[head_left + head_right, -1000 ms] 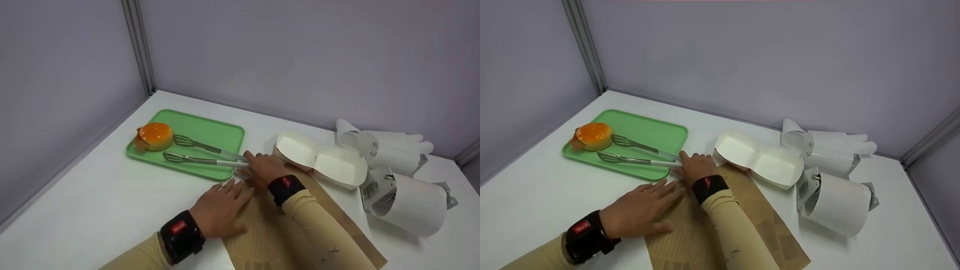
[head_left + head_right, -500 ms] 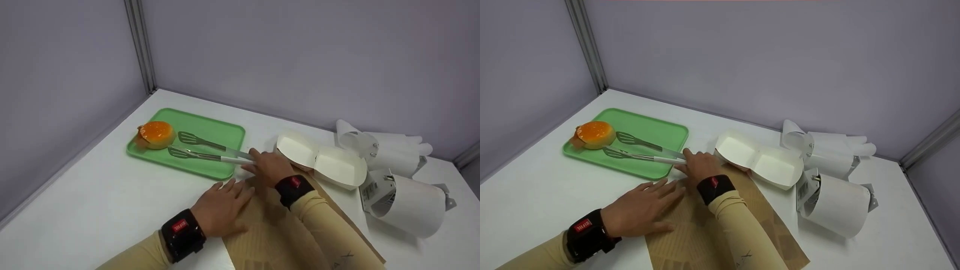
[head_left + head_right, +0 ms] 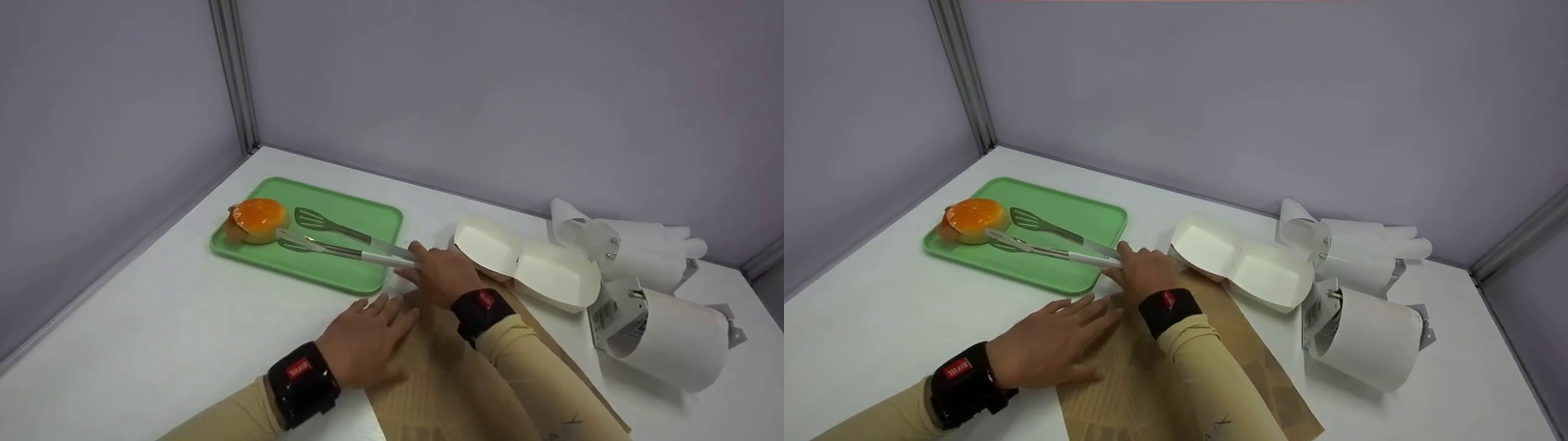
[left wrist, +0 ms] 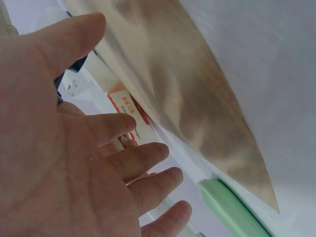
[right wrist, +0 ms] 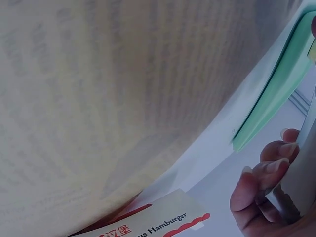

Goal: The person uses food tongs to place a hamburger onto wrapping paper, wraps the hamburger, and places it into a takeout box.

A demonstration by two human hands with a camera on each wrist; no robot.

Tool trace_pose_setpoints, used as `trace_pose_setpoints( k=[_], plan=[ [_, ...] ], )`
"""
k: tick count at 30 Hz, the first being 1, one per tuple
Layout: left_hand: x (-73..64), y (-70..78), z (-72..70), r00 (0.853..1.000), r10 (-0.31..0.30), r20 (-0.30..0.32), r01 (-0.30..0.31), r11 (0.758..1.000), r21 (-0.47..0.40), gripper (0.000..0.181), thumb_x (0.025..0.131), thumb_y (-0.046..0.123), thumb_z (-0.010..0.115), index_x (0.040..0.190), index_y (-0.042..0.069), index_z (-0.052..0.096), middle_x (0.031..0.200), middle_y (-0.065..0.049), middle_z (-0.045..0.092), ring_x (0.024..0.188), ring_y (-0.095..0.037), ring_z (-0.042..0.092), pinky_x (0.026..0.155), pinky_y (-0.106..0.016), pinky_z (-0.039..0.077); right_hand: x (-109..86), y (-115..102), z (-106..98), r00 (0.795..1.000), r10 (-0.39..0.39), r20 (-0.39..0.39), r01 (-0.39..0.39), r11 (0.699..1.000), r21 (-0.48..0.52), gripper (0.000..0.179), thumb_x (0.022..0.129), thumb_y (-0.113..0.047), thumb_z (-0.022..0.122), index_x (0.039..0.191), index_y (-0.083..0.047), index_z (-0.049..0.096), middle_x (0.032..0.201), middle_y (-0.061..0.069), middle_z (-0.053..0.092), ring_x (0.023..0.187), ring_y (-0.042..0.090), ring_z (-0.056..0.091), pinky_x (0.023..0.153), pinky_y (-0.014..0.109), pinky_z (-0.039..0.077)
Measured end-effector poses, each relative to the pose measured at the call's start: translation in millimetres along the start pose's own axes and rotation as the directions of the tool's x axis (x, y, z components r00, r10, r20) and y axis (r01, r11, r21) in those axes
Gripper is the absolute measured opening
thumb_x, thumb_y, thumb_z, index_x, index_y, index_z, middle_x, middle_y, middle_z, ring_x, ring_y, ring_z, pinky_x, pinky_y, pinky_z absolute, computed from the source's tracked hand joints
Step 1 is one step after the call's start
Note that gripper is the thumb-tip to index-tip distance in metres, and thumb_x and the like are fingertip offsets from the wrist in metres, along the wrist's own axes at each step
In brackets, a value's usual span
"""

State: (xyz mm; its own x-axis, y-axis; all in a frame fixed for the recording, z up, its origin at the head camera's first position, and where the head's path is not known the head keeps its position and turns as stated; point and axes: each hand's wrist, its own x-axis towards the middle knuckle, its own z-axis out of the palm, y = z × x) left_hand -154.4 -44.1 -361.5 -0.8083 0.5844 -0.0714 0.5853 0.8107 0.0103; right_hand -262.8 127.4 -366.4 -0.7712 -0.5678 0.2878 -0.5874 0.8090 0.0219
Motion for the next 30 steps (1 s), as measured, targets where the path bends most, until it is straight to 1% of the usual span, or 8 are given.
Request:
trace_pose_setpoints(
  k=[2, 6, 9, 15, 20, 25, 30],
  plan=[
    [0.4, 0.2, 0.5, 1.000, 0.003, -0.008, -0.003, 1.000, 0.003, 0.083, 0.091, 0.060, 0.063, 0.157, 0.018, 0.038, 0.161, -0.012, 0.040, 0.150, -0.031, 0.039, 0.120, -0.050, 0.036, 0.6, -1, 0, 1.000, 0.002, -0.010, -0.003, 1.000, -0.010, 0.043, 0.101, -0.044, 0.058, 0.115, -0.004, 0.055, 0.062, 0.011, 0.058, 0.056, 0.028, 0.060, 0.056, 0.049, 0.054],
    [1.2, 0.5, 1.1, 1.000, 0.006, -0.027, -0.006, 1.000, 0.008, 0.082, 0.091, 0.060, 0.064, 0.157, 0.018, 0.039, 0.160, -0.011, 0.042, 0.148, -0.031, 0.041, 0.119, -0.050, 0.038, 2.4, -4, 2, 0.999, 0.001, -0.033, -0.003, 0.999, -0.047, 0.042, 0.100, -0.046, 0.058, 0.110, -0.005, 0.055, 0.061, 0.011, 0.059, 0.057, 0.030, 0.063, 0.055, 0.048, 0.054],
    [1.7, 0.8, 0.1, 0.999, 0.007, -0.032, -0.007, 1.000, 0.002, 0.083, 0.091, 0.059, 0.064, 0.158, 0.019, 0.037, 0.160, -0.011, 0.042, 0.148, -0.031, 0.040, 0.119, -0.050, 0.038, 3.5, -5, 2, 0.999, 0.006, -0.039, -0.008, 0.998, -0.056, 0.042, 0.100, -0.047, 0.058, 0.107, -0.006, 0.056, 0.062, 0.011, 0.061, 0.058, 0.031, 0.064, 0.053, 0.048, 0.054],
    [1.6, 2.0, -2.0, 0.999, 0.008, -0.043, -0.010, 0.999, -0.034, 0.081, 0.090, 0.055, 0.066, 0.157, 0.019, 0.038, 0.159, -0.010, 0.044, 0.148, -0.032, 0.041, 0.118, -0.050, 0.039, 5.3, -6, 3, 0.999, 0.033, -0.006, -0.033, 0.999, -0.005, 0.043, 0.100, -0.046, 0.058, 0.112, -0.004, 0.055, 0.064, 0.013, 0.062, 0.060, 0.033, 0.065, 0.053, 0.048, 0.053],
    [2.2, 2.3, -2.2, 0.999, 0.012, -0.038, -0.013, 1.000, -0.017, 0.081, 0.090, 0.056, 0.066, 0.157, 0.020, 0.039, 0.162, -0.008, 0.040, 0.148, -0.031, 0.041, 0.118, -0.050, 0.039, 8.0, -10, 0, 0.998, 0.054, 0.027, -0.054, 0.998, 0.027, 0.043, 0.101, -0.047, 0.056, 0.113, -0.005, 0.056, 0.066, 0.014, 0.062, 0.062, 0.034, 0.066, 0.054, 0.048, 0.053],
    [2.2, 2.9, -0.8, 0.999, 0.022, -0.032, -0.022, 1.000, 0.004, 0.081, 0.090, 0.059, 0.065, 0.156, 0.019, 0.040, 0.164, -0.006, 0.036, 0.149, -0.029, 0.039, 0.118, -0.050, 0.039, 9.5, -15, -3, 0.995, 0.079, 0.063, -0.084, 0.993, 0.081, 0.043, 0.102, -0.046, 0.056, 0.114, -0.005, 0.056, 0.071, 0.014, 0.064, 0.066, 0.035, 0.066, 0.058, 0.046, 0.052],
    [1.1, 2.9, -0.2, 0.999, 0.033, -0.036, -0.032, 0.999, 0.034, 0.079, 0.091, 0.060, 0.063, 0.155, 0.018, 0.043, 0.163, -0.006, 0.038, 0.149, -0.028, 0.040, 0.118, -0.048, 0.039, 10.9, -19, -1, 0.994, 0.096, 0.048, -0.099, 0.993, 0.058, 0.041, 0.101, -0.047, 0.056, 0.113, -0.007, 0.055, 0.070, 0.013, 0.064, 0.064, 0.034, 0.066, 0.053, 0.044, 0.050]
  ],
)
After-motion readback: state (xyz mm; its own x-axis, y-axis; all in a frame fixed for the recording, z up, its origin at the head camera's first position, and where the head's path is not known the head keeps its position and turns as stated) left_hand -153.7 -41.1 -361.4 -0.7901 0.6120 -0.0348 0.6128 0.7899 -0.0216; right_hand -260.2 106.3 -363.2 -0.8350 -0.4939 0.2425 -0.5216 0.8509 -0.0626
